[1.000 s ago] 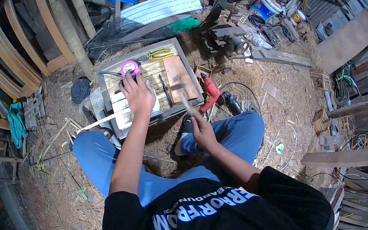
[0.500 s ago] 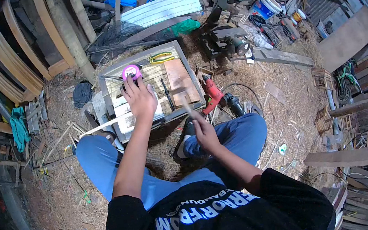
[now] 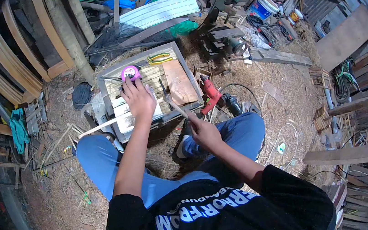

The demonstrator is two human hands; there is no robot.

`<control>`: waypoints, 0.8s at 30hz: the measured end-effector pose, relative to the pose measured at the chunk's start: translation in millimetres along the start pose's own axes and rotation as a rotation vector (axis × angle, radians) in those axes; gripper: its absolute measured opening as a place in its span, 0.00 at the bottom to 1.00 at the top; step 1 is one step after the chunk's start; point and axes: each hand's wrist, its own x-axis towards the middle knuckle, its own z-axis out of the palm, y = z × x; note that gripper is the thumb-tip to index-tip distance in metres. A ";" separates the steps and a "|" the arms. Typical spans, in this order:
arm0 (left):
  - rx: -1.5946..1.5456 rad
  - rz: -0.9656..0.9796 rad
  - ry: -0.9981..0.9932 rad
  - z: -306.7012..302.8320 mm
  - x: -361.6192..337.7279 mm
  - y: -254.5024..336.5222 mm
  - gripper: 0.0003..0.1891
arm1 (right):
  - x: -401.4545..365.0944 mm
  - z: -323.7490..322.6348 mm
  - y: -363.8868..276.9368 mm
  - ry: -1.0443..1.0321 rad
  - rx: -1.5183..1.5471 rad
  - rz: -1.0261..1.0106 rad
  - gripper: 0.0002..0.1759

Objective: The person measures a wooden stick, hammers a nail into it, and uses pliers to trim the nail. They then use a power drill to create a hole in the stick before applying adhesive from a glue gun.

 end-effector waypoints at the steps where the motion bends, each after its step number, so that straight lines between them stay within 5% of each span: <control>1: -0.001 0.003 0.005 0.6 0.4 0.4 0.26 | 0.9 0.6 0.9 -0.016 0.037 0.024 0.30; 4: 0.001 -0.012 0.004 -1.5 1.1 1.5 0.27 | -3.2 1.7 -0.4 0.148 0.163 -0.025 0.29; 8: -0.014 -0.003 0.047 1.9 -0.7 0.5 0.26 | 4.6 -4.3 0.7 -0.010 0.065 0.023 0.29; 15: -0.374 0.151 0.159 -43.4 -3.8 -17.8 0.20 | 57.3 -12.0 4.9 0.211 0.006 -0.037 0.20; 18: -0.435 0.321 -0.108 -80.3 -19.0 -43.3 0.20 | 95.8 4.7 29.7 0.299 -0.038 -0.184 0.18; 24: -0.272 0.488 -0.165 -65.8 -33.3 -82.8 0.13 | 139.8 21.2 38.0 0.227 -0.097 -0.266 0.20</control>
